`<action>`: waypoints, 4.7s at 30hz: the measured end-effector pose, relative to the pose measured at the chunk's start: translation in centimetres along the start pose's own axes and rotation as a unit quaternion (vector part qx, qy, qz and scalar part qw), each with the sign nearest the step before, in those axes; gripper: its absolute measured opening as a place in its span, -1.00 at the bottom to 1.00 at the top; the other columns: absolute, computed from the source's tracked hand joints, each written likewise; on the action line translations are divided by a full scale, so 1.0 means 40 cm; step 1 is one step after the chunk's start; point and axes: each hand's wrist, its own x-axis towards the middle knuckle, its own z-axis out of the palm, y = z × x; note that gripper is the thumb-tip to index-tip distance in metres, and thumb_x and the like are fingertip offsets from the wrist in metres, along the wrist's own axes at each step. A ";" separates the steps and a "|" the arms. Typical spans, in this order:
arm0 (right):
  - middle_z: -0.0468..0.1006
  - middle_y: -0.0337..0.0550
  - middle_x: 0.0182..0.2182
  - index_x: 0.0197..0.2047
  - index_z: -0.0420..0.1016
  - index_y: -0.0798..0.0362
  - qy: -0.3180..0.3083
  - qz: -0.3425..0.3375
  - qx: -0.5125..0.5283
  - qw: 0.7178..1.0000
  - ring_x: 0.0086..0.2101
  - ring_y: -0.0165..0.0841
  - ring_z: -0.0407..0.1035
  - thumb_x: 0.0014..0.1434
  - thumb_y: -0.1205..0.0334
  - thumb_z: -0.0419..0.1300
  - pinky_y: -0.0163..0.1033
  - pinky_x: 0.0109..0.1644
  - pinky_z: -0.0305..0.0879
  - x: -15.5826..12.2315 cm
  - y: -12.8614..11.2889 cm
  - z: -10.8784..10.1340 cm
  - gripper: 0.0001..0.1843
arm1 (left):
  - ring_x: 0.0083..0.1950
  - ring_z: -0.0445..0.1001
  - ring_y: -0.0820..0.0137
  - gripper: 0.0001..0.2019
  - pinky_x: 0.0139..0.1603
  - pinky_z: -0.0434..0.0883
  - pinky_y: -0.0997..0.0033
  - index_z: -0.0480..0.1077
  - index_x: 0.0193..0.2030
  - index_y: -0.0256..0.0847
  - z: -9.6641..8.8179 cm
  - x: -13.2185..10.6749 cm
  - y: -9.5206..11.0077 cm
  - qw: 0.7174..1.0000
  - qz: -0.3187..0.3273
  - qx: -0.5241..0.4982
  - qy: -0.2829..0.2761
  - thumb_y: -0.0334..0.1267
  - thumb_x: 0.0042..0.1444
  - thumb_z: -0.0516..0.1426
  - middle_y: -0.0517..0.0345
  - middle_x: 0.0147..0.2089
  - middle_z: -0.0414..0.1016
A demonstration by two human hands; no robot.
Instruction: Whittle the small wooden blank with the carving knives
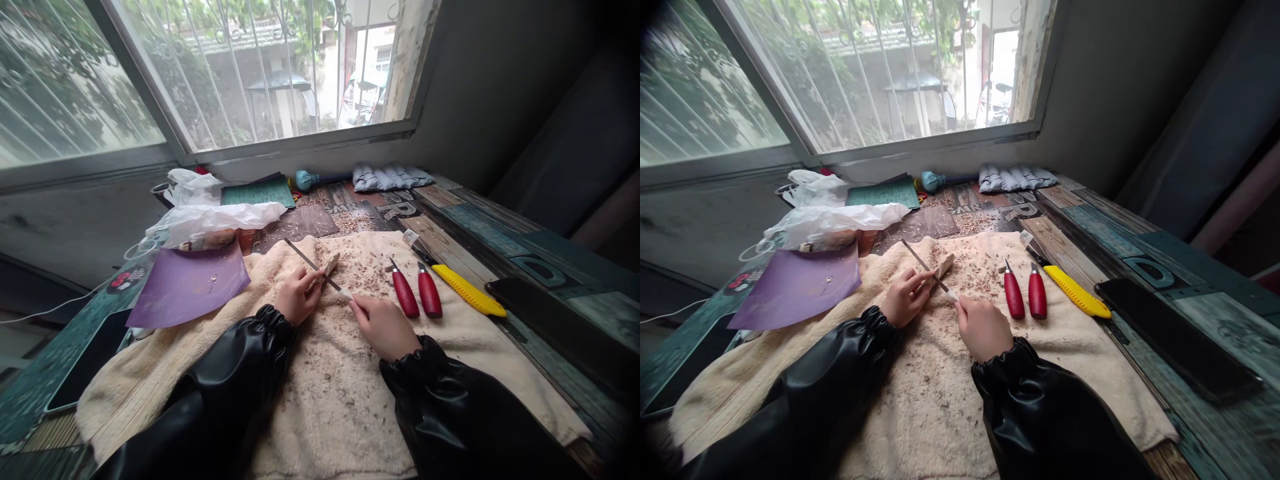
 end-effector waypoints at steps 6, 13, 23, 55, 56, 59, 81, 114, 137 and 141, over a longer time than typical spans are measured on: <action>0.48 -0.18 -0.50 -0.31 0.44 -0.03 0.002 -0.004 0.006 1.000 -0.48 -0.42 0.29 0.16 0.16 -0.12 -0.36 -0.45 -0.01 0.002 0.003 0.002 -0.69 | -0.49 0.19 0.55 -0.74 -0.44 0.25 0.55 0.33 -0.09 -0.19 0.002 -0.002 -0.003 1.000 -0.001 0.003 0.000 -0.31 0.06 0.00 0.20 -0.43 0.16; 0.47 -0.18 -0.51 -0.32 0.42 -0.02 0.012 -0.006 0.003 1.000 -0.49 -0.42 0.28 0.17 0.16 -0.13 -0.35 -0.46 -0.04 0.001 0.002 0.002 -0.69 | -0.47 0.20 0.54 -0.74 -0.43 0.26 0.54 0.33 -0.08 -0.17 0.002 -0.003 -0.002 1.000 -0.001 0.002 0.000 -0.31 0.06 0.00 0.19 -0.42 0.18; 0.45 -0.18 -0.52 -0.42 0.36 0.03 0.018 0.026 -0.039 0.999 -0.52 -0.44 0.23 0.18 0.15 -0.15 -0.33 -0.50 -0.15 -0.005 -0.008 0.002 -0.68 | -0.48 0.21 0.55 -0.74 -0.43 0.27 0.55 0.33 -0.10 -0.20 -0.001 0.000 0.001 1.000 0.002 -0.006 0.003 -0.33 0.05 0.01 0.20 -0.43 0.16; 0.40 -0.19 -0.55 -0.40 0.31 0.04 -0.004 0.028 -0.020 0.999 -0.56 -0.46 0.20 0.19 0.16 -0.17 -0.35 -0.51 -0.16 -0.003 -0.010 0.006 -0.70 | -0.48 0.21 0.55 -0.74 -0.43 0.26 0.54 0.32 -0.08 -0.18 0.002 -0.002 -0.002 1.000 0.009 -0.006 0.006 -0.32 0.06 0.01 0.20 -0.44 0.17; 0.40 -0.19 -0.56 -0.40 0.31 0.04 -0.001 0.028 -0.019 0.999 -0.56 -0.47 0.19 0.19 0.16 -0.17 -0.35 -0.52 -0.16 -0.003 -0.009 0.007 -0.70 | -0.48 0.20 0.55 -0.74 -0.43 0.26 0.54 0.32 -0.09 -0.18 0.002 -0.002 -0.002 1.000 0.008 -0.004 0.006 -0.32 0.05 0.01 0.20 -0.44 0.17; 0.40 -0.20 -0.56 -0.39 0.31 0.04 0.004 0.027 -0.020 0.999 -0.57 -0.47 0.19 0.19 0.15 -0.17 -0.34 -0.52 -0.17 -0.003 -0.008 0.009 -0.71 | -0.48 0.20 0.55 -0.74 -0.42 0.26 0.53 0.32 -0.09 -0.19 0.002 -0.001 -0.001 1.000 0.005 -0.004 0.005 -0.32 0.06 0.01 0.19 -0.43 0.17; 0.42 -0.18 -0.53 -0.38 0.31 0.04 -0.017 0.034 -0.033 0.999 -0.55 -0.46 0.22 0.19 0.14 -0.18 -0.35 -0.51 -0.16 -0.002 -0.012 0.002 -0.70 | -0.48 0.21 0.55 -0.75 -0.42 0.26 0.54 0.32 -0.09 -0.19 0.001 -0.001 0.000 1.000 0.004 0.001 0.002 -0.32 0.06 0.01 0.20 -0.43 0.17; 0.38 -0.17 -0.59 -0.47 0.37 0.05 -0.031 0.035 0.048 0.998 -0.55 -0.46 0.17 0.16 0.16 -0.13 -0.37 -0.49 -0.09 0.003 -0.004 0.014 -0.67 | -0.50 0.25 0.58 -0.76 -0.46 0.31 0.58 0.34 -0.12 -0.19 0.003 -0.009 0.003 1.000 -0.024 -0.001 0.015 -0.25 0.06 0.02 0.20 -0.42 0.23; 0.49 -0.10 -0.38 -0.10 0.34 0.06 -0.046 0.013 0.040 0.998 -0.37 -0.37 0.33 0.16 0.30 -0.15 -0.36 -0.37 0.07 -0.023 -0.032 0.003 -0.68 | -0.42 0.34 0.50 -0.85 -0.38 0.34 0.50 0.34 -0.27 -0.22 0.009 -0.008 -0.007 0.994 -0.094 0.019 0.049 -0.25 0.04 0.04 0.14 -0.37 0.38; 0.47 -0.14 -0.46 -0.17 0.37 0.02 -0.048 0.030 0.006 0.998 -0.43 -0.39 0.31 0.17 0.26 -0.16 -0.36 -0.42 0.01 -0.041 -0.021 0.003 -0.69 | -0.46 0.32 0.51 -0.88 -0.42 0.31 0.51 0.33 -0.37 -0.23 0.012 -0.010 -0.019 0.995 -0.087 -0.001 0.042 -0.23 0.03 0.04 0.18 -0.45 0.35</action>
